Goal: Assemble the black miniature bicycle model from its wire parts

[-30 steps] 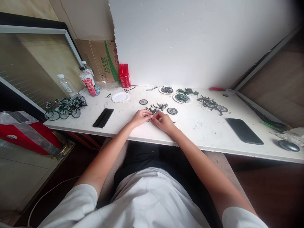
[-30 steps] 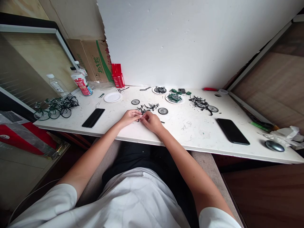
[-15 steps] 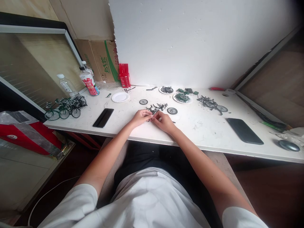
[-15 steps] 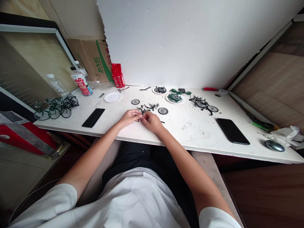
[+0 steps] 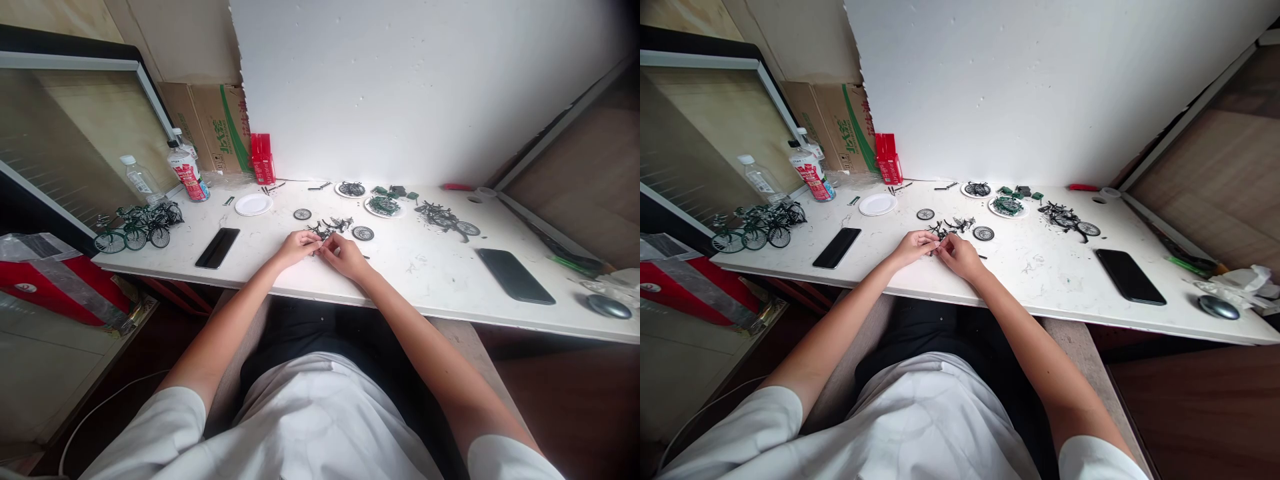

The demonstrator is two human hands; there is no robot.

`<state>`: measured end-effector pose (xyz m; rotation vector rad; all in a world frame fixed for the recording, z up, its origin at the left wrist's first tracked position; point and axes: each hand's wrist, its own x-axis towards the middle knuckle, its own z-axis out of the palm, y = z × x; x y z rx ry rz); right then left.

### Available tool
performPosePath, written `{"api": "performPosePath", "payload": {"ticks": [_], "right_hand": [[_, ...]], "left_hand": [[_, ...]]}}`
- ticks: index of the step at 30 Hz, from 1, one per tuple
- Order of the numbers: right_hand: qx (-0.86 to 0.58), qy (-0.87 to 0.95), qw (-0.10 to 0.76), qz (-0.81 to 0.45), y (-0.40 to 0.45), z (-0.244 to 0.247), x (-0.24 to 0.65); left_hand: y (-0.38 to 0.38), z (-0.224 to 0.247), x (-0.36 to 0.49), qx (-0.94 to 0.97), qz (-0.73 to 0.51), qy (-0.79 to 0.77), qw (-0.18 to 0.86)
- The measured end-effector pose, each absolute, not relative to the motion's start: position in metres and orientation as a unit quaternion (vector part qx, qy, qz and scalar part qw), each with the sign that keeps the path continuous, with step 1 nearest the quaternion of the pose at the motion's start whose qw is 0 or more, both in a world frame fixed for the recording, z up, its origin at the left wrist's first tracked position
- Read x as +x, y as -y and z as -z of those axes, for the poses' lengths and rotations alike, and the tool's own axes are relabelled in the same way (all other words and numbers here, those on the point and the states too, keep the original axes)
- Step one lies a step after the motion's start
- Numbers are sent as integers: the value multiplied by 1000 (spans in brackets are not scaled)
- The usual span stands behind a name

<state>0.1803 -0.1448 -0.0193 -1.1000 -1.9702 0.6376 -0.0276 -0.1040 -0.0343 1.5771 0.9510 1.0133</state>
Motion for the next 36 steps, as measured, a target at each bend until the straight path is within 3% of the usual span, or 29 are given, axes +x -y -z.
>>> {"api": "performPosePath", "payload": {"ticks": [36], "right_hand": [[-431, 777, 384, -252, 146, 17, 179]], "left_hand": [[103, 36, -27, 649, -419, -395, 497]]}}
